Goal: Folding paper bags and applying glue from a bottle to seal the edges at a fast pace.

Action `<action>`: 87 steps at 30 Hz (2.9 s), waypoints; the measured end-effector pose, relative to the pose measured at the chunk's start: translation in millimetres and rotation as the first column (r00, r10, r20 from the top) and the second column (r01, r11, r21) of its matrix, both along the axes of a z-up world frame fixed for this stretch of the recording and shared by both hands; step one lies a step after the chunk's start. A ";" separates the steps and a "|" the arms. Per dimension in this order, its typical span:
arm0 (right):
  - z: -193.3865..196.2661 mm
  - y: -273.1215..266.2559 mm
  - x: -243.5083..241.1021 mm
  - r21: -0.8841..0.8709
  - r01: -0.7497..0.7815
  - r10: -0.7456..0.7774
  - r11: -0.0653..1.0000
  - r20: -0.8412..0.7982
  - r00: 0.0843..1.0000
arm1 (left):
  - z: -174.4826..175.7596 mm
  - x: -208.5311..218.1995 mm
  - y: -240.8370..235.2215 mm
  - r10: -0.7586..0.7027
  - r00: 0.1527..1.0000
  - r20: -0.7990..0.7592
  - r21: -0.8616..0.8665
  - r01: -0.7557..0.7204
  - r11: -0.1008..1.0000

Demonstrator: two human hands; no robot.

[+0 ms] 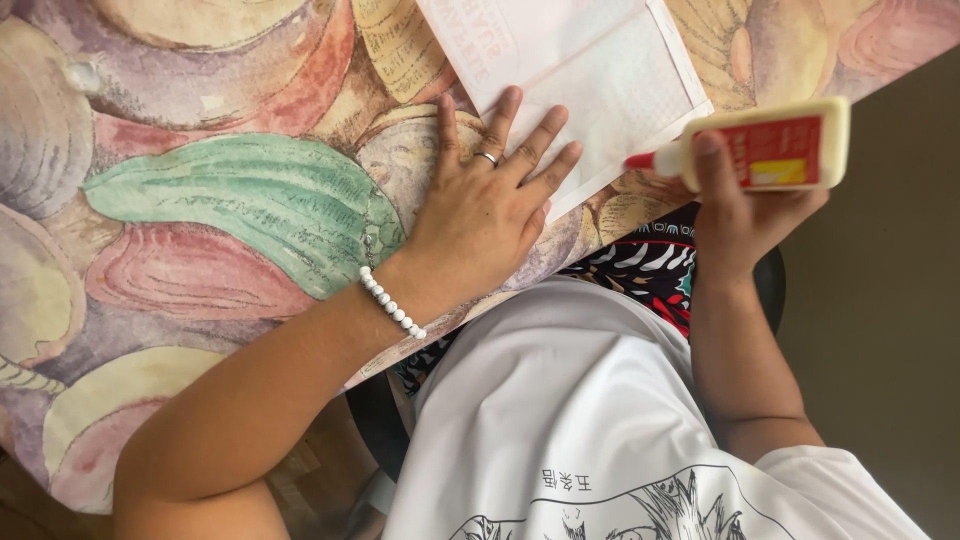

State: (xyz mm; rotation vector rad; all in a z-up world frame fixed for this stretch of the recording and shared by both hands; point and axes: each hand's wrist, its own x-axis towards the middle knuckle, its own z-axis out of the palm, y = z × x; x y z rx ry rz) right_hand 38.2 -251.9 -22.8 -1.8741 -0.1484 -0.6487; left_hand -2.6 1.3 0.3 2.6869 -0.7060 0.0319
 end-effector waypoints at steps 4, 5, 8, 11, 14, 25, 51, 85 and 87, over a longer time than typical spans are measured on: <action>-12.8 -36.9 31.4 0.012 0.120 -0.120 0.993 0.113 0.986 | 4.2 0.5 1.1 -0.006 1.000 -0.031 0.018 0.007 1.000; -18.4 -44.5 36.7 0.060 0.121 -0.129 0.991 0.148 0.981 | 4.3 0.7 1.0 -0.008 0.999 -0.046 0.024 0.009 1.000; -19.1 -36.4 31.1 0.126 0.101 -0.116 0.987 0.117 0.986 | 4.2 0.6 1.2 -0.009 0.999 -0.048 0.013 0.010 1.000; -17.1 -29.1 23.5 0.146 0.079 -0.084 0.986 0.032 0.996 | 3.9 -0.1 1.3 -0.008 0.999 -0.034 -0.008 0.008 1.000; -14.5 -40.8 36.8 0.107 0.105 -0.112 0.989 0.062 0.992 | 4.0 -0.8 1.3 -0.008 1.000 -0.028 -0.015 0.007 1.000; -6.4 -61.2 64.9 0.377 0.219 -0.203 0.900 -0.081 0.976 | 7.0 0.7 2.9 -0.018 1.000 -0.026 0.040 0.019 0.999; 46.3 15.2 98.3 0.085 -0.608 0.556 0.789 -0.520 0.649 | 28.0 5.4 33.7 -0.021 0.827 0.561 -0.360 0.267 0.894; 81.1 42.2 1.5 0.272 -0.423 0.464 0.864 -0.106 0.880 | 44.8 -13.9 -7.0 -0.211 0.851 -0.482 -0.847 -0.513 -0.135; 87.7 44.2 -3.7 0.232 -0.451 0.483 0.862 -0.101 0.870 | 59.1 -12.8 0.6 -0.113 0.925 -0.363 -0.932 -0.361 0.034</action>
